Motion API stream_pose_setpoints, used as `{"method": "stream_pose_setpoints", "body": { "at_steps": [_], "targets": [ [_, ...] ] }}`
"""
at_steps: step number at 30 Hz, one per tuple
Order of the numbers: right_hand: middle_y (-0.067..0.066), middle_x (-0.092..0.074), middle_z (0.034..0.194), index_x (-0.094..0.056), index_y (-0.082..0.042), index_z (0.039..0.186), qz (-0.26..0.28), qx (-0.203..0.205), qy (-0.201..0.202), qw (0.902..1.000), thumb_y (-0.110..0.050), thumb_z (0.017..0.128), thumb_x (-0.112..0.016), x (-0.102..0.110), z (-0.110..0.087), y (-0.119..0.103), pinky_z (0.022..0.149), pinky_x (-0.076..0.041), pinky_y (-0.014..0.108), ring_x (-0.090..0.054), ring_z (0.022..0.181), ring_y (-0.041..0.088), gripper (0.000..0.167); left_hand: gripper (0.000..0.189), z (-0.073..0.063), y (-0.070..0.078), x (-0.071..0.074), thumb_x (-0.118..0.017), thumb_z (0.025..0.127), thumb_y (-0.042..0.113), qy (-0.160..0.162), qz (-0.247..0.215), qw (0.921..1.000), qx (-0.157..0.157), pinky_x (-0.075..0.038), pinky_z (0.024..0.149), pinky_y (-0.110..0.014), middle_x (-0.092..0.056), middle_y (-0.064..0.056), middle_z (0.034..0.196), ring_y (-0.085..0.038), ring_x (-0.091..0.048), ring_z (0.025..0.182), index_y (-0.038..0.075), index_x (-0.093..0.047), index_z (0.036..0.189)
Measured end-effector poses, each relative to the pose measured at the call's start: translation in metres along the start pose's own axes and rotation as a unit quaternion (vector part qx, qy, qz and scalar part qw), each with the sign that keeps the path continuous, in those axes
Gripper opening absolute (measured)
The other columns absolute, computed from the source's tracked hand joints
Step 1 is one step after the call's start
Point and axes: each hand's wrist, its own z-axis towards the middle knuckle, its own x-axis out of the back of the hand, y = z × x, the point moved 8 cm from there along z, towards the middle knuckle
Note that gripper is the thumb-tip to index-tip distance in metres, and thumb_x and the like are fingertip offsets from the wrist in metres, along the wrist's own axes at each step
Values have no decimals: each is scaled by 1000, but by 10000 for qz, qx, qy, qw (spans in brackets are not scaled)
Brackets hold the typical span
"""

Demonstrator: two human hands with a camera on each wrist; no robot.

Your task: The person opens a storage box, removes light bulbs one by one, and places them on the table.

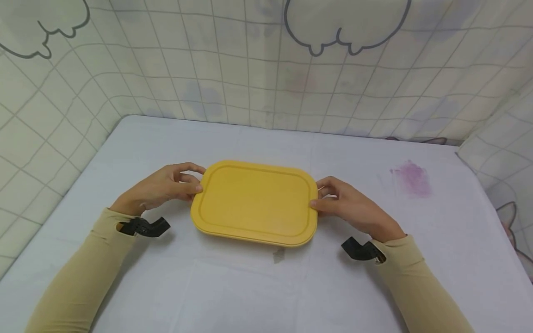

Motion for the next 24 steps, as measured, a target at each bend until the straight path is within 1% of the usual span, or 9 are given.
{"method": "stream_pose_setpoints", "body": {
  "at_steps": [4, 8, 11, 15, 18, 24],
  "targets": [
    [10, -59, 118, -40, -1, 139, 661, 56, -144, 9977, -19, 98, -70, -1, 3, 2, 91, -60, 30, -72, 98, 16, 54, 59, -1, 0, 0, -76, 91, 17, -32, -106, 9999, 37, -63, 81, -35, -76, -8, 101, -21, -73, 82, 8, -47, 141],
    [4, -63, 110, -39, -1, 137, 978, 94, -229, 9949, -14, 98, -68, -2, 3, 2, 90, -61, 32, -73, 94, 15, 51, 59, -2, 0, 0, -77, 91, 17, -59, -107, 9999, 74, -63, 79, -35, -76, -8, 99, -20, -72, 79, 8, -47, 141],
    [3, -65, 109, -39, -1, 137, 1005, 76, -234, 9946, -13, 97, -69, -3, 3, 1, 89, -62, 32, -74, 93, 15, 51, 60, -3, 0, 0, -77, 90, 17, -76, -92, 9999, 97, -63, 79, -35, -75, -8, 98, -20, -72, 78, 8, -47, 141],
    [4, -65, 110, -39, -2, 137, 981, -16, -208, 9950, -14, 96, -71, -2, 4, 3, 85, -63, 34, -75, 91, 19, 53, 61, -3, -2, 0, -78, 90, 19, -70, -45, 9999, 131, -63, 80, -37, -75, -8, 98, -21, -72, 78, 9, -48, 142],
    [5, -65, 110, -39, -2, 137, 956, -39, -180, 9952, -14, 96, -71, -1, 5, 5, 83, -63, 35, -75, 90, 20, 53, 60, -4, 0, -1, -79, 90, 21, -40, 34, 9999, 122, -64, 81, -39, -75, -9, 98, -22, -73, 78, 11, -49, 141],
    [4, -67, 109, -40, -2, 136, 977, -29, -168, 9951, -14, 95, -72, -1, 5, 5, 83, -63, 35, -75, 91, 20, 53, 60, -4, 2, 1, -80, 89, 23, 39, 151, 9998, 92, -64, 82, -42, -75, -11, 97, -23, -75, 78, 12, -52, 140]
  ]
}}
